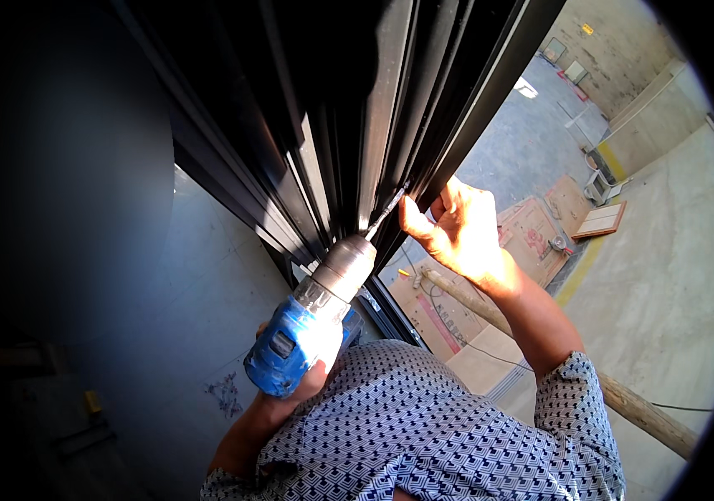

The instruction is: The person uses a power drill to drive screws into the metal track of a window frame, handling screws by hand to place them in the track before securing them with the tool.

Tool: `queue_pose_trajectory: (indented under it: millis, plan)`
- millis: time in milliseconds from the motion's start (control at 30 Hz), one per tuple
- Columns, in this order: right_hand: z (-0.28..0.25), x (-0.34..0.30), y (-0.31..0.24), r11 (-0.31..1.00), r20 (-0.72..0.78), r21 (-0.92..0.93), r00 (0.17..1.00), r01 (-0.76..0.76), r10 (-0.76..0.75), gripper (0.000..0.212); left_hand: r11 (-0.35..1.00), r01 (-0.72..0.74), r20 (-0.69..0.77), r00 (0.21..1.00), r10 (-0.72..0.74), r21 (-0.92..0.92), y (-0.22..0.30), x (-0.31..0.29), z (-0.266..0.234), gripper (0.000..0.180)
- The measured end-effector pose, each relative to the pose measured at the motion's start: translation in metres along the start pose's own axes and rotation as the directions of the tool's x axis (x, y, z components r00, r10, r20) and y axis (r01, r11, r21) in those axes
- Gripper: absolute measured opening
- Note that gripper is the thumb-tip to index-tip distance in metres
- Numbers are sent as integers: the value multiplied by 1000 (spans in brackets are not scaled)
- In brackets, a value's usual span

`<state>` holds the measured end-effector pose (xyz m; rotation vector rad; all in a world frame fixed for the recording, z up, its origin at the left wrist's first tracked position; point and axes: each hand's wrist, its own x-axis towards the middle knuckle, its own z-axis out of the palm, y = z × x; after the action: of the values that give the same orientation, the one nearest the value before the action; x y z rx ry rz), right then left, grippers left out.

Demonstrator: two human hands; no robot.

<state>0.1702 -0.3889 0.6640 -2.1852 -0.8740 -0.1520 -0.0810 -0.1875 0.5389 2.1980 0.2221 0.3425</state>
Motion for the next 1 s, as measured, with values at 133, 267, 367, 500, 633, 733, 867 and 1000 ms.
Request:
queue_pose_trajectory:
  millis: [133, 267, 367, 500, 633, 733, 867, 1000]
  plan:
    - [-2, 0, -2, 1000, 18, 11, 1000, -14, 14, 40, 990, -86, -62, 994, 93, 109, 14, 7, 1, 28]
    - [-2, 0, -6, 1000, 1, 21, 1000, -4, 4, 37, 964, -205, -105, 969, 225, 171, 16, 11, -1, 27]
    - [-1, -1, -2, 1000, 12, 15, 1000, -3, 3, 36, 992, -99, -53, 994, 95, -80, 36, 18, -5, 17]
    - [2, -1, -3, 999, 2, 45, 1000, -25, 25, 35, 990, -98, -54, 993, 103, 98, 13, 6, 4, 29]
    - [5, -4, 5, 982, -31, 189, 1000, 10, -5, 37, 967, -247, -140, 957, 253, 56, -7, 3, 6, 37]
    - [6, -4, 22, 925, 28, 380, 1000, -15, 4, 48, 957, -291, -159, 944, 289, 12, -3, 5, 2, 39]
    - [-9, 7, 29, 778, 196, 618, 980, -113, -13, 58, 935, -308, -94, 940, 327, 176, 10, 10, -1, 36]
    - [-17, 24, 33, 670, 348, 713, 934, -208, -82, 59, 943, -270, -95, 952, 292, 194, 13, 7, 3, 34]
